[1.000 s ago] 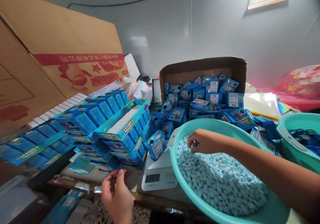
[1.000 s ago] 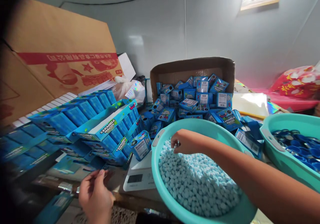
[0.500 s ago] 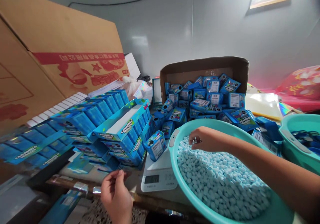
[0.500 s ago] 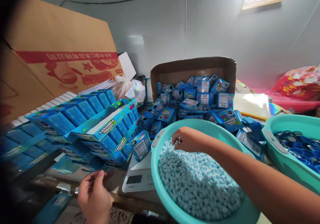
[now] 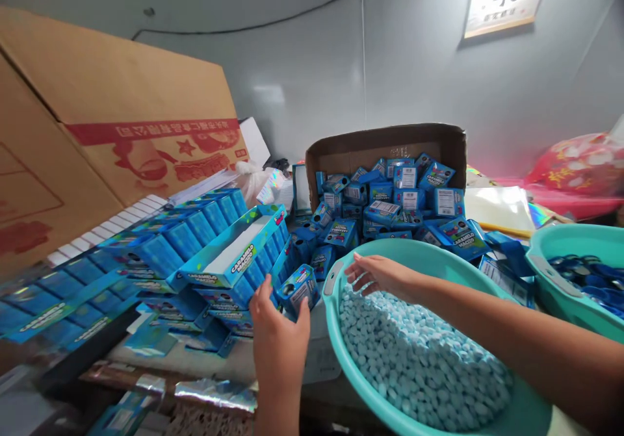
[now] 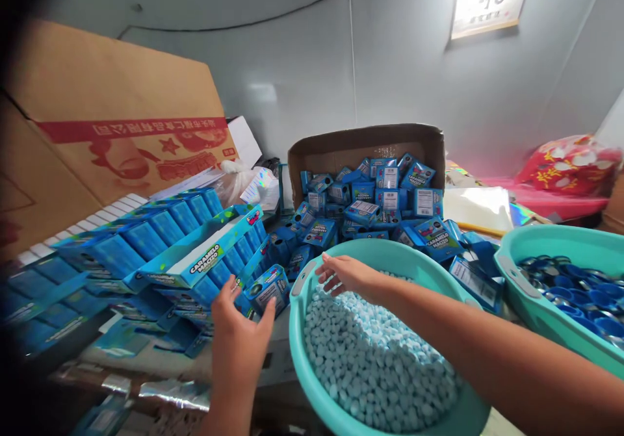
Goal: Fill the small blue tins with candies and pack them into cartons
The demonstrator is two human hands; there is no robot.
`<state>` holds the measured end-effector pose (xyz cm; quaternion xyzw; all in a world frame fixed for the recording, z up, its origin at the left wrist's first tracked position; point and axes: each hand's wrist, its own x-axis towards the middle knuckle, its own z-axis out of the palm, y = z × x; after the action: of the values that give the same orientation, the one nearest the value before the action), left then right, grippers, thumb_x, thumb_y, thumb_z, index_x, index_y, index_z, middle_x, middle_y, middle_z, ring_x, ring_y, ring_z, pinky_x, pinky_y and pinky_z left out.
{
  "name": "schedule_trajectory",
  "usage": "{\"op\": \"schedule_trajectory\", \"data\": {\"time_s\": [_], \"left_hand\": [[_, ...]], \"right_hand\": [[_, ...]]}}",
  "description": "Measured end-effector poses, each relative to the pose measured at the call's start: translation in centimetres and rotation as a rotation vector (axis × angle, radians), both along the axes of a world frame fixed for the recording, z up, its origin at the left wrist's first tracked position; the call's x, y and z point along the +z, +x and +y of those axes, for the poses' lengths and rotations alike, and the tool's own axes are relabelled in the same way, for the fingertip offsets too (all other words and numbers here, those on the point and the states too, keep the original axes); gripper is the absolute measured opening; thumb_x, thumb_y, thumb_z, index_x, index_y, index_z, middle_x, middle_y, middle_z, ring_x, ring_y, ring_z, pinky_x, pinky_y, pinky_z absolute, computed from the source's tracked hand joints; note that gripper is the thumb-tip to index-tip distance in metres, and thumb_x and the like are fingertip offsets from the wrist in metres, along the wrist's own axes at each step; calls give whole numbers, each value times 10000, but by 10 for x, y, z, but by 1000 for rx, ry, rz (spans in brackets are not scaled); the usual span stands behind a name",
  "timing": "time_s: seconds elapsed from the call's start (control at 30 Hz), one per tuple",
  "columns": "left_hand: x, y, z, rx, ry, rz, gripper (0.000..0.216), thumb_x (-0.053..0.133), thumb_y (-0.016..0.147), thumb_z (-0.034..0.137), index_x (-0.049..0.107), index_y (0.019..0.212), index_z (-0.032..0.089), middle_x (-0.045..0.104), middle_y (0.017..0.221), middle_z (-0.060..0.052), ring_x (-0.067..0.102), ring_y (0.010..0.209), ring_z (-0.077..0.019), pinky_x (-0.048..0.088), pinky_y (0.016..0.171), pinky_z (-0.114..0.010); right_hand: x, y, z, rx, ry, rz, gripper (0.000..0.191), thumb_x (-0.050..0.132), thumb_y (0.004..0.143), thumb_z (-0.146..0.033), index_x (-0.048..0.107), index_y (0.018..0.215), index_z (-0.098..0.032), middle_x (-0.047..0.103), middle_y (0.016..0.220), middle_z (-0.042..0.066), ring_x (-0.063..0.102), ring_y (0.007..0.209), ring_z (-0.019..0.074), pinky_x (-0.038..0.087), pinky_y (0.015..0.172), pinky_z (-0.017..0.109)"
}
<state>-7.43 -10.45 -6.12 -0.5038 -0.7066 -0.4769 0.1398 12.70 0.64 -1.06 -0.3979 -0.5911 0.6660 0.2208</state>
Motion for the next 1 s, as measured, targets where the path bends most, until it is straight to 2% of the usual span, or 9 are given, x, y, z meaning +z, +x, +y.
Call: {"op": "schedule_trajectory", "data": {"time_s": [0.1, 0.17, 0.27, 0.37, 0.5, 0.63, 0.8, 0.9, 1.0], "left_hand": [[2, 6, 13, 54, -172, -159, 873, 676, 807, 403, 209, 1509, 175, 617, 1210, -185, 660, 992, -312, 538, 767, -426], [5, 8, 18, 14, -87, -111, 915, 702, 793, 395, 192, 1523, 187, 672, 1129, -150, 669, 963, -306, 525, 762, -411], [21, 14, 23, -221, 141, 256, 738, 669, 830, 267, 328, 1483, 224, 684, 1157, -96, 619, 1059, -270, 460, 898, -396], [44, 26, 28, -382, 70, 586, 488, 645, 839, 163, 572, 1306, 282, 689, 1157, -37, 586, 1017, -238, 397, 870, -366], [59, 39, 34, -364, 70, 744, 456, 632, 848, 123, 629, 1264, 309, 692, 1151, -20, 542, 987, -234, 354, 841, -380], [53, 36, 39, -351, 172, 861, 444, 577, 884, 124, 631, 1264, 346, 694, 1156, -12, 530, 968, -220, 348, 849, -371], [45, 25, 43, -378, 229, 1023, 422, 551, 918, 182, 606, 1293, 368, 704, 1145, -7, 553, 974, -207, 361, 866, -351], [50, 26, 44, -389, 297, 1112, 407, 554, 926, 233, 593, 1298, 394, 709, 1125, 2, 566, 957, -191, 372, 868, -332], [60, 35, 48, -337, 251, 1087, 426, 545, 914, 177, 605, 1293, 363, 703, 1138, -17, 562, 995, -204, 359, 862, -361]], "right_hand": [[4, 2, 0, -29, -146, 107, 480, 302, 996, -513, 603, 975, -139, 635, 932, 84, 629, 736, 138, 506, 746, 282], [8, 3, 1, -36, -210, 167, 511, 257, 1006, -516, 597, 978, -136, 647, 919, 87, 643, 741, 141, 505, 782, 288], [12, 3, 2, 8, -365, 327, 575, 219, 1002, -552, 595, 982, -118, 664, 918, 105, 672, 767, 166, 504, 802, 313], [14, 3, 2, 36, -515, 482, 593, 242, 984, -599, 585, 903, -123, 646, 770, 67, 685, 714, 193, 511, 791, 340], [16, 4, 2, -12, -522, 510, 571, 255, 986, -588, 585, 883, -134, 628, 713, 39, 671, 658, 183, 518, 769, 330], [15, 4, 5, 48, -504, 541, 595, 233, 979, -614, 573, 850, -142, 627, 741, 51, 646, 658, 175, 507, 770, 340], [7, 2, 7, 41, -427, 516, 592, 354, 923, -689, 585, 868, -146, 576, 692, -6, 571, 613, 130, 437, 703, 275], [5, 2, 7, 85, -425, 542, 655, 327, 906, -727, 617, 885, -140, 606, 731, 20, 565, 662, 134, 427, 742, 279], [7, 3, 5, 131, -455, 597, 685, 267, 917, -728, 628, 944, -146, 633, 798, 45, 608, 741, 171, 455, 795, 325]]}}
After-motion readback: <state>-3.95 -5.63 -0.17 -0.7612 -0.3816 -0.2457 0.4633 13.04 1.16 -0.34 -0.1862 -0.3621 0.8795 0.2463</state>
